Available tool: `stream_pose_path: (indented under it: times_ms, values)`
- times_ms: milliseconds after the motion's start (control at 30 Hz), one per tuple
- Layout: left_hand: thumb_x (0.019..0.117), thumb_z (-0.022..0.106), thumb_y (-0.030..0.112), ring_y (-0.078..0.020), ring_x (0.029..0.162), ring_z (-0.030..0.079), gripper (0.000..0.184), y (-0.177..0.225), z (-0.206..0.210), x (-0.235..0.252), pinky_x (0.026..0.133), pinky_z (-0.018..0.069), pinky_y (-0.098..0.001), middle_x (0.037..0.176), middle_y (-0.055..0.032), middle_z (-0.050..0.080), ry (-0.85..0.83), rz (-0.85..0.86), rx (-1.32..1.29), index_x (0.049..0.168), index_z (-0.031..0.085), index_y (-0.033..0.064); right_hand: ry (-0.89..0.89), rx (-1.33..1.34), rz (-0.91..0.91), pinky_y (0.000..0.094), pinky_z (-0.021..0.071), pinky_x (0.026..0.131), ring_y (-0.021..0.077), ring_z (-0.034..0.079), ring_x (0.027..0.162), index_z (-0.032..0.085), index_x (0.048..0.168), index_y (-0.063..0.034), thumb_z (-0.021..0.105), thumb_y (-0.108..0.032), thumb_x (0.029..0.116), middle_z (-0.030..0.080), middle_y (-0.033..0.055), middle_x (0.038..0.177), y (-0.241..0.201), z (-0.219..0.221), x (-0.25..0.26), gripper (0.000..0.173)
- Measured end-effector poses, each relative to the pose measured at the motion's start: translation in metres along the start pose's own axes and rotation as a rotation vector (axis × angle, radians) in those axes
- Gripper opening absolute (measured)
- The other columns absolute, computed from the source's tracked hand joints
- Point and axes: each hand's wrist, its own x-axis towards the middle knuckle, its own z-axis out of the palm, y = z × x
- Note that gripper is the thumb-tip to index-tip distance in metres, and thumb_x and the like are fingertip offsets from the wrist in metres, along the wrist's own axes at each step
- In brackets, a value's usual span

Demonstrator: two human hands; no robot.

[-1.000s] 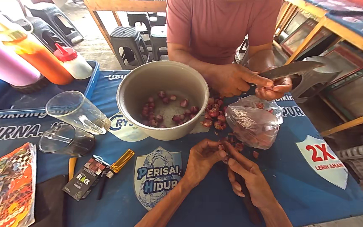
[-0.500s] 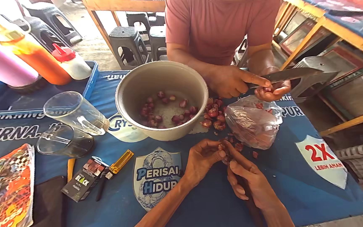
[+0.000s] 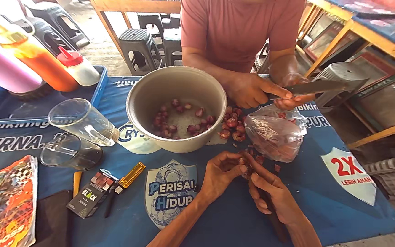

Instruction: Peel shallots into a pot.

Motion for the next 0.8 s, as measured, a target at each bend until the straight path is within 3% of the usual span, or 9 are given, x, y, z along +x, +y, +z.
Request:
stream_pose_path:
  times_ms: [200, 333, 500, 700, 800]
  values:
    - [0.0848, 0.076, -0.003, -0.0111, 0.088, 0.072, 0.025, -0.001, 0.0, -0.001, 0.083, 0.0608, -0.0269, 0.101, -0.0074, 0.074, 0.011, -0.011, -0.002, 0.109, 0.068, -0.0071, 0.053, -0.001, 0.039, 0.0177, 0.0423, 0.035, 0.0041, 0.047, 0.041, 0.038, 0.159, -0.0128, 0.044, -0.018, 0.1049, 0.059, -0.0015, 0.071, -0.001, 0.001, 0.002, 0.054]
    - [0.0888, 0.073, -0.002, -0.0113, 0.092, 0.072, 0.025, -0.001, -0.001, 0.0, 0.086, 0.0602, -0.027, 0.103, -0.0082, 0.073, 0.002, -0.005, 0.014, 0.113, 0.067, -0.0078, 0.019, 0.141, 0.063, 0.0166, 0.0415, 0.035, 0.0036, 0.049, 0.042, 0.031, 0.161, -0.0146, 0.039, -0.018, 0.1062, 0.057, -0.0018, 0.069, -0.001, -0.004, 0.001, 0.055]
    - [0.0884, 0.072, -0.004, -0.0112, 0.092, 0.072, 0.024, 0.0, 0.0, 0.001, 0.086, 0.0606, -0.0274, 0.103, -0.0078, 0.073, 0.023, -0.009, 0.006, 0.111, 0.066, -0.0076, -0.035, 0.019, 0.016, 0.0169, 0.0427, 0.036, 0.0037, 0.049, 0.043, 0.024, 0.163, -0.0154, 0.047, -0.021, 0.1049, 0.06, -0.002, 0.075, 0.0, -0.002, 0.0, 0.063]
    - [0.0874, 0.073, -0.003, -0.0115, 0.088, 0.072, 0.021, 0.0, -0.001, 0.0, 0.083, 0.061, -0.0274, 0.099, -0.0078, 0.073, 0.021, -0.007, 0.014, 0.107, 0.067, -0.0063, 0.085, -0.045, -0.003, 0.018, 0.0438, 0.036, 0.0044, 0.048, 0.043, 0.041, 0.156, -0.0093, 0.044, -0.015, 0.1055, 0.062, -0.0001, 0.079, 0.001, 0.006, 0.004, 0.051]
    - [0.0889, 0.072, -0.003, -0.0119, 0.09, 0.072, 0.022, 0.001, -0.001, 0.0, 0.084, 0.0607, -0.0277, 0.101, -0.008, 0.073, 0.009, -0.013, 0.005, 0.11, 0.066, -0.0069, 0.078, 0.004, 0.019, 0.0176, 0.0433, 0.036, 0.0047, 0.049, 0.043, 0.039, 0.158, -0.0113, 0.042, -0.016, 0.1057, 0.06, 0.0003, 0.075, 0.002, 0.003, 0.004, 0.053]
